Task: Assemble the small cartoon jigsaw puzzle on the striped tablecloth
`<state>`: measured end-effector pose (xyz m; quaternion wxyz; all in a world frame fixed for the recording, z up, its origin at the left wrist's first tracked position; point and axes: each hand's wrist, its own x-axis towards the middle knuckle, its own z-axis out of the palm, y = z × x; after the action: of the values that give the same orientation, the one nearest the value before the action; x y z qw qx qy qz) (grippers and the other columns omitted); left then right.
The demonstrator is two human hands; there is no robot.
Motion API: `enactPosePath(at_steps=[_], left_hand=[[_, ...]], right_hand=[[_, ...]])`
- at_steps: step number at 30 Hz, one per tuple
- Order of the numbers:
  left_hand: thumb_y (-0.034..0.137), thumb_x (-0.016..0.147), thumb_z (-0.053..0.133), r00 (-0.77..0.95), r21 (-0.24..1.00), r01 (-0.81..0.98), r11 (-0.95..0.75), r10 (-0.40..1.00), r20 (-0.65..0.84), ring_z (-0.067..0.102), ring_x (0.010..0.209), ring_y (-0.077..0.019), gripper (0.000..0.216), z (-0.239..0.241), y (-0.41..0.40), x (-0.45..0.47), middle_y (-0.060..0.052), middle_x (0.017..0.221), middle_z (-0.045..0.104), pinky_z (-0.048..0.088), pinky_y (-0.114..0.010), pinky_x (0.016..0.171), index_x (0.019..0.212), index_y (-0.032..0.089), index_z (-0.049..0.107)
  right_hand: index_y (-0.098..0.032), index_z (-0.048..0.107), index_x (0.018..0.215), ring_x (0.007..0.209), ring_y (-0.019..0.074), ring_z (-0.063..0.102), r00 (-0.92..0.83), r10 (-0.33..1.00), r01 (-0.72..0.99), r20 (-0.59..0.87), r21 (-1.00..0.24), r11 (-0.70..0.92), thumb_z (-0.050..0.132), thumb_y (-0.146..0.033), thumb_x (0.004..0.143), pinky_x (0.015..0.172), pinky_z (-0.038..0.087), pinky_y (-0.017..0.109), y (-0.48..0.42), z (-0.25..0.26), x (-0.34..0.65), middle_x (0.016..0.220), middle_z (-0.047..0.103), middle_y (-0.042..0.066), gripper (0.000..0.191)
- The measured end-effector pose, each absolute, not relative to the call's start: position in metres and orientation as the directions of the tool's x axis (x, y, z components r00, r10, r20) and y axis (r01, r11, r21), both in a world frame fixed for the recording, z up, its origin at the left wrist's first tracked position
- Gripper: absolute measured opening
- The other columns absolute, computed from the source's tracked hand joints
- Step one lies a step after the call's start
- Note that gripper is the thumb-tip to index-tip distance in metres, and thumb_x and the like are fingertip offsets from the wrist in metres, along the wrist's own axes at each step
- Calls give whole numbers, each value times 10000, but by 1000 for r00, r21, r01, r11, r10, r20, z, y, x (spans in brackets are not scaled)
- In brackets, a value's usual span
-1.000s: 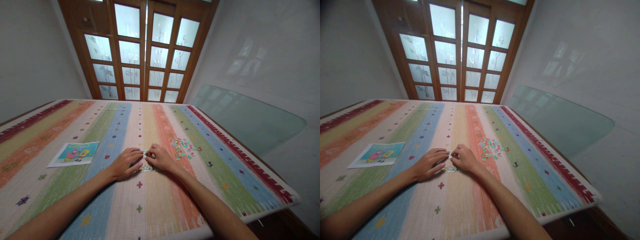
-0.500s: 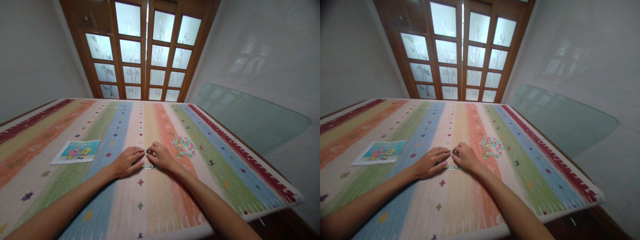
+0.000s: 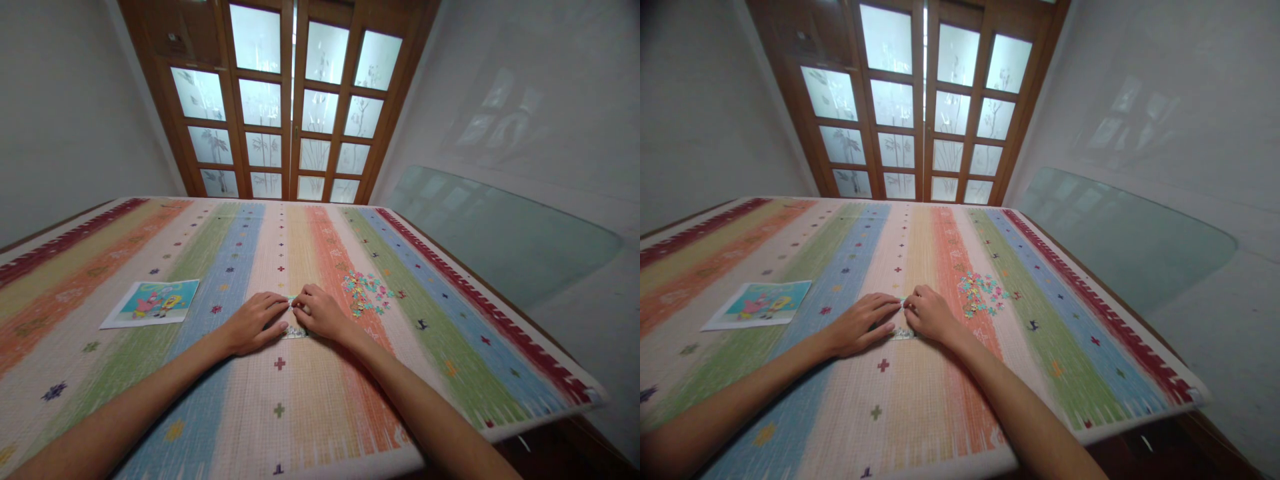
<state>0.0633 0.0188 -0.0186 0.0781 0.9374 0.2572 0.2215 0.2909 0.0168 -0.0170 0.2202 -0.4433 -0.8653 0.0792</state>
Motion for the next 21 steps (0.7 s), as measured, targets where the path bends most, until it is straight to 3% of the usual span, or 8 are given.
enactPosePath(at_steps=[6,11,21], left_hand=[[425,1061,418,758,298,440,-847,528,382,597,1176,-278,377,-16,19,63,-140,1274,655,465,-461,1018,1296,168,563],[402,1057,429,772,274,435,-858,512,376,596,1159,-273,346,-16,18,64,-126,1261,659,461,-455,1015,1254,182,609],[401,1057,440,772,270,428,-862,504,387,594,1152,-270,345,-15,19,64,-114,1251,663,462,-449,1009,1276,196,610]], right_hand=[[-140,688,1085,951,214,588,-500,795,709,344,-364,603,668,-143,884,864,466,329,19,-20,292,980,656,80,201],[-161,718,979,944,207,586,-515,793,712,326,-352,608,633,-147,915,862,459,323,18,-22,292,953,641,76,108],[-158,734,1013,928,204,596,-479,799,714,363,-368,595,627,-180,908,835,463,317,19,-12,310,970,653,80,151]])
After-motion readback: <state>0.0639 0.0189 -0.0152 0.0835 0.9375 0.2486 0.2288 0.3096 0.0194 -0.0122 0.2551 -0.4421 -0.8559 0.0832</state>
